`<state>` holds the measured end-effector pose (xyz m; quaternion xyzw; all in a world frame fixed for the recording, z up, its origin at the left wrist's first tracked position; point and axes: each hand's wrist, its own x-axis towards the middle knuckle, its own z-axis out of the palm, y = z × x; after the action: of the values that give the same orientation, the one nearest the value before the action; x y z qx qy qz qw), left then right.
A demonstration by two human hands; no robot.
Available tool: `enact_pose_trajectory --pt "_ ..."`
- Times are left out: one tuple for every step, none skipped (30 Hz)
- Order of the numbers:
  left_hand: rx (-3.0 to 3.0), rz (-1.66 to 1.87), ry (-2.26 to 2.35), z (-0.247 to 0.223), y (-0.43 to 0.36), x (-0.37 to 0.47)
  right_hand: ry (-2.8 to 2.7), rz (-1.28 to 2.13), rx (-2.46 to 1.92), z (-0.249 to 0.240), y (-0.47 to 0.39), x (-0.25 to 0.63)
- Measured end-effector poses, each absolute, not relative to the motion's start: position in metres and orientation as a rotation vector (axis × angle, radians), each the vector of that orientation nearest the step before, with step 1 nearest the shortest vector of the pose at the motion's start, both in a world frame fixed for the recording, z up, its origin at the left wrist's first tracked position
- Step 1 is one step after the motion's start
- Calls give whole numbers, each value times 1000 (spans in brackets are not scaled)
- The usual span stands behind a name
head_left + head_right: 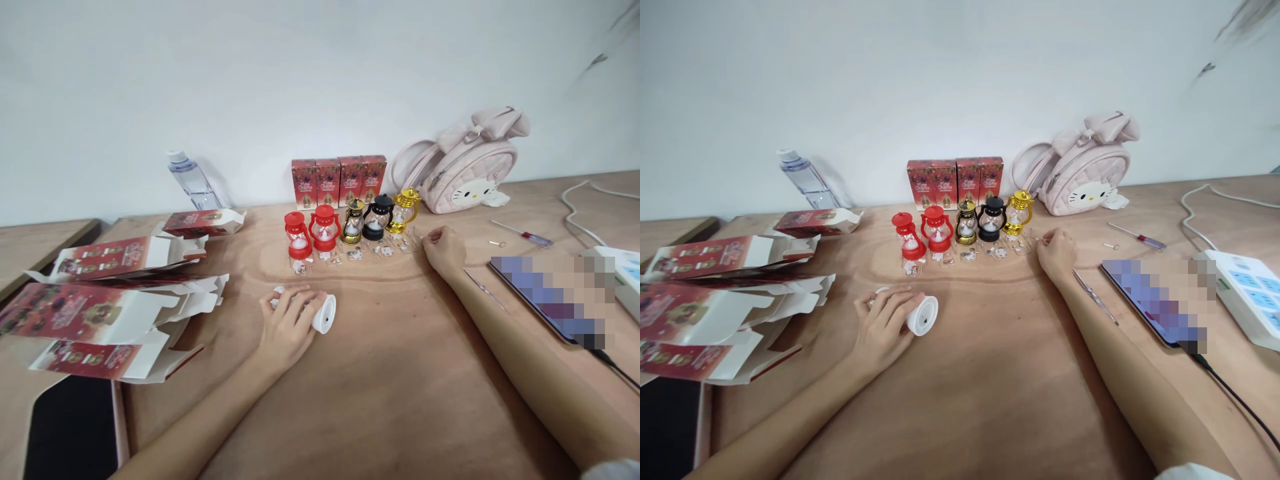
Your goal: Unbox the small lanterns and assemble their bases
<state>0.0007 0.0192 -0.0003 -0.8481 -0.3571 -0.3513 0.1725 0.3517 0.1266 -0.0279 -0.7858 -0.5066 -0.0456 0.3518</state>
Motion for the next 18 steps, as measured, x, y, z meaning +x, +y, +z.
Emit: enact_pose_trajectory --pt "-2406 -998 -1011 0 19 1 -1303 -151 -2020 -27 126 351" --pt "-2406 -999 -1009 0 19 1 -1303 -199 -1996 -27 125 349" --pt "-2405 -1002 -1008 0 19 1 -1320 -252 -1954 -26 123 346" --pt "-2403 -1002 -1007 0 19 1 -1358 -296 -1886 -25 121 340" --pt "-2404 -1000 -1005 0 19 1 -1404 -327 -1802 -24 118 333" --pt "-2404 -998 -1001 0 19 1 -1459 -334 -1708 -24 112 323" --pt "-2407 -994 -998 0 19 1 -1514 -311 -1614 -23 105 311" --pt "-2409 -988 -996 0 18 1 -1563 -266 -1519 -22 96 296" --pt "-2410 -984 -992 0 18 1 -1630 -203 -1416 -20 86 279" --pt "-2407 -983 -989 0 18 1 -1695 -141 -1319 -18 74 260" --pt "-2402 -984 -990 1 18 1 -1766 -80 -1227 -16 61 242" --pt "-2393 -987 -992 1 18 1 -1825 -9 -1145 -14 48 223" --pt "-2382 -990 -1000 1 18 1 -1874 73 -1059 -11 35 207" --pt "-2369 -994 -1011 2 18 1 -1890 146 -1010 -9 25 193" --pt "-2357 -994 -1024 2 18 1 -1886 208 -991 -7 16 182" --pt "-2348 -990 -1034 3 18 1 -1874 267 -991 -6 10 174" --pt "-2339 -987 -1040 3 18 1 -1852 315 -1002 -6 6 169" --pt "-2332 -981 -1041 3 18 1 -1827 355 -1019 -6 4 167"
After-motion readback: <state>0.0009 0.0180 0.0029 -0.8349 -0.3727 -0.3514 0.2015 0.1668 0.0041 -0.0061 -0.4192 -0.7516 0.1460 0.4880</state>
